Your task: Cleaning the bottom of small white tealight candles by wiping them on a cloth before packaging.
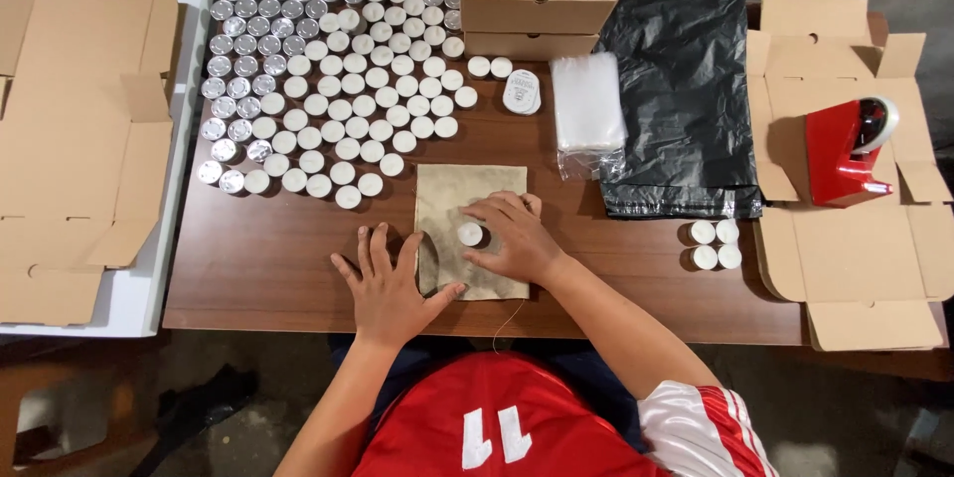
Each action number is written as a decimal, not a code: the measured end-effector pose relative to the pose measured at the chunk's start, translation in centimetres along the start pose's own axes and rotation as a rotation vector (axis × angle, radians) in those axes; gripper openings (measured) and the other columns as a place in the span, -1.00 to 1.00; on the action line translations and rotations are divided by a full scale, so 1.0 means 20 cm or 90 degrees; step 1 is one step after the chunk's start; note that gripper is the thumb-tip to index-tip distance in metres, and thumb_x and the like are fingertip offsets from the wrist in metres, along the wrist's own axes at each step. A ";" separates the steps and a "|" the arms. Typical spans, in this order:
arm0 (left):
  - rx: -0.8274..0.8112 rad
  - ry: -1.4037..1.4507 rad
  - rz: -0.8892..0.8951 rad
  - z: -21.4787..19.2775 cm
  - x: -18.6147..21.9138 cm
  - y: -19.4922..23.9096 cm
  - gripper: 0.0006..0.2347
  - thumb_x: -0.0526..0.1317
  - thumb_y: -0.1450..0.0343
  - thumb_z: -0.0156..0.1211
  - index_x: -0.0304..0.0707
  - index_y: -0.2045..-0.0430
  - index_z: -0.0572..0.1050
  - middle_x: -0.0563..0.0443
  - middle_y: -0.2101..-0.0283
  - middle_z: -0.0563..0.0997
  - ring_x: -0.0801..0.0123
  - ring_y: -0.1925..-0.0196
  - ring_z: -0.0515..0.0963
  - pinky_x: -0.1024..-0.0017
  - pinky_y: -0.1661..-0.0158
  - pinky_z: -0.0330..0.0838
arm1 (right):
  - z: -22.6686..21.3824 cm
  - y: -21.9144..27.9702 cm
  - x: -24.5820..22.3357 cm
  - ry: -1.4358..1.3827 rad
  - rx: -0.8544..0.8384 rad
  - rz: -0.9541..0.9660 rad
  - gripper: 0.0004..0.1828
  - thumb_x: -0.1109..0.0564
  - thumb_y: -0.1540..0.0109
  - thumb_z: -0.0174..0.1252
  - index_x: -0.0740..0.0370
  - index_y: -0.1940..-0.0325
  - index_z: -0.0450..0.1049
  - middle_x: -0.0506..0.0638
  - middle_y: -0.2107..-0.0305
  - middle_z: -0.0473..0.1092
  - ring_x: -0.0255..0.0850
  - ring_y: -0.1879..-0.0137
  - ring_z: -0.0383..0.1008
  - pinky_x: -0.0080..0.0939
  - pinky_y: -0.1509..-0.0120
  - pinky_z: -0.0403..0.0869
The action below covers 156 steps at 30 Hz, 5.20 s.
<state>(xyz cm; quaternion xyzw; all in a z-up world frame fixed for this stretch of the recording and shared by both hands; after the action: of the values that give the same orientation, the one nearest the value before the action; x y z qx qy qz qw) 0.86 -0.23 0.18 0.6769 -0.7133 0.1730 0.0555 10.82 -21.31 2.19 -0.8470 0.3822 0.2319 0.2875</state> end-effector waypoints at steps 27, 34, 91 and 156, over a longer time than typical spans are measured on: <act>-0.009 0.012 -0.003 -0.03 0.02 -0.01 -0.25 0.34 -0.24 0.31 -0.11 -0.22 0.33 -0.38 -0.33 0.10 -0.50 -0.47 -0.04 -0.65 -0.13 -0.29 | 0.05 0.02 0.05 -0.003 -0.014 0.009 -0.48 0.10 -0.10 0.31 -0.08 -0.15 0.45 -0.11 0.10 0.51 -0.11 -0.26 0.38 -0.01 -0.29 0.21; 0.001 -0.001 -0.003 -0.01 0.01 0.00 -0.24 0.38 -0.24 0.28 -0.11 -0.21 0.35 -0.38 -0.32 0.12 -0.49 -0.47 -0.01 -0.62 -0.16 -0.32 | 0.11 0.03 0.13 0.050 -0.020 0.040 -0.43 -0.08 -0.13 0.35 -0.09 -0.22 0.42 -0.14 0.09 0.47 -0.15 -0.24 0.35 0.02 -0.31 0.18; -0.016 0.008 -0.004 -0.02 0.00 0.00 -0.23 0.42 -0.27 0.21 -0.10 -0.23 0.33 -0.37 -0.32 0.09 -0.46 -0.46 -0.01 -0.63 -0.15 -0.20 | 0.07 0.02 0.14 -0.003 -0.067 0.108 -0.41 0.10 -0.17 0.26 -0.12 -0.31 0.40 -0.16 -0.01 0.46 -0.13 -0.28 0.31 0.09 -0.40 0.12; 0.009 -0.006 0.004 -0.04 0.03 -0.01 -0.27 0.35 -0.27 0.26 -0.11 -0.21 0.36 -0.37 -0.32 0.13 -0.45 -0.46 0.03 -0.62 -0.17 -0.23 | 0.08 0.01 0.14 0.005 -0.041 0.139 -0.43 -0.12 -0.16 0.37 -0.07 -0.24 0.45 -0.11 0.08 0.48 -0.14 -0.28 0.32 0.03 -0.38 0.13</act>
<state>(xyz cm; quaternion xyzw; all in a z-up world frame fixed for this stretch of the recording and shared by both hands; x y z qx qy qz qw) 0.82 -0.46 1.14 0.6757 -0.7146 0.1748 0.0468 12.01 -21.84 -0.68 -0.8100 0.4659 0.2705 0.2316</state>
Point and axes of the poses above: each hand's wrist, its own y-axis away from the middle knuckle, its own z-axis out of the palm, x = y × z, the point moved 1 cm from there along -y, towards the middle knuckle
